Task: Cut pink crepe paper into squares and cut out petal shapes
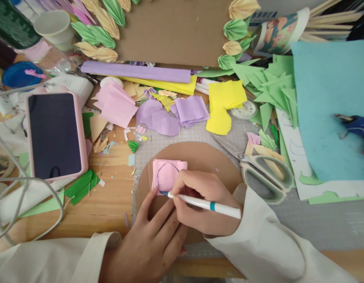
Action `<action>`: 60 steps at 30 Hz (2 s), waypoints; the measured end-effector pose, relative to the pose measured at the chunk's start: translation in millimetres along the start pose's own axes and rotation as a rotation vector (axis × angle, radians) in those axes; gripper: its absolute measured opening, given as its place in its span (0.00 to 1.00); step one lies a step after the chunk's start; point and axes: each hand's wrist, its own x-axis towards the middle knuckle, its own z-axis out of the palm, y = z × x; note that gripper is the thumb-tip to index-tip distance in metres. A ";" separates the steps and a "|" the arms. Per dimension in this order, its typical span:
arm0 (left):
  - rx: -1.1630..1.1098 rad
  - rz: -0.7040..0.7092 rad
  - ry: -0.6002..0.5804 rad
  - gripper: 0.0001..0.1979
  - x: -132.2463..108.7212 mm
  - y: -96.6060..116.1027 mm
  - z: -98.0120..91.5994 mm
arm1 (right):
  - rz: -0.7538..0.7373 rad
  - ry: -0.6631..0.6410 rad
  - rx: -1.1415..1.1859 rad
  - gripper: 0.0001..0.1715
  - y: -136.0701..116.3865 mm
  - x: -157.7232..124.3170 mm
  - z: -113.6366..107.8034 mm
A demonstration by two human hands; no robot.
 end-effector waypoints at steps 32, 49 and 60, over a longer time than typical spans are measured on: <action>-0.033 0.018 0.011 0.19 -2.0 0.6 3.0 | 0.019 -0.042 0.064 0.08 4.1 -3.8 -11.6; 0.008 0.044 0.013 0.20 -0.7 -1.5 2.8 | 0.035 0.029 0.283 0.09 -1.8 -3.1 -17.6; -0.009 0.054 0.001 0.17 -0.8 -1.7 3.8 | -0.020 0.167 0.037 0.19 4.3 -2.6 -2.4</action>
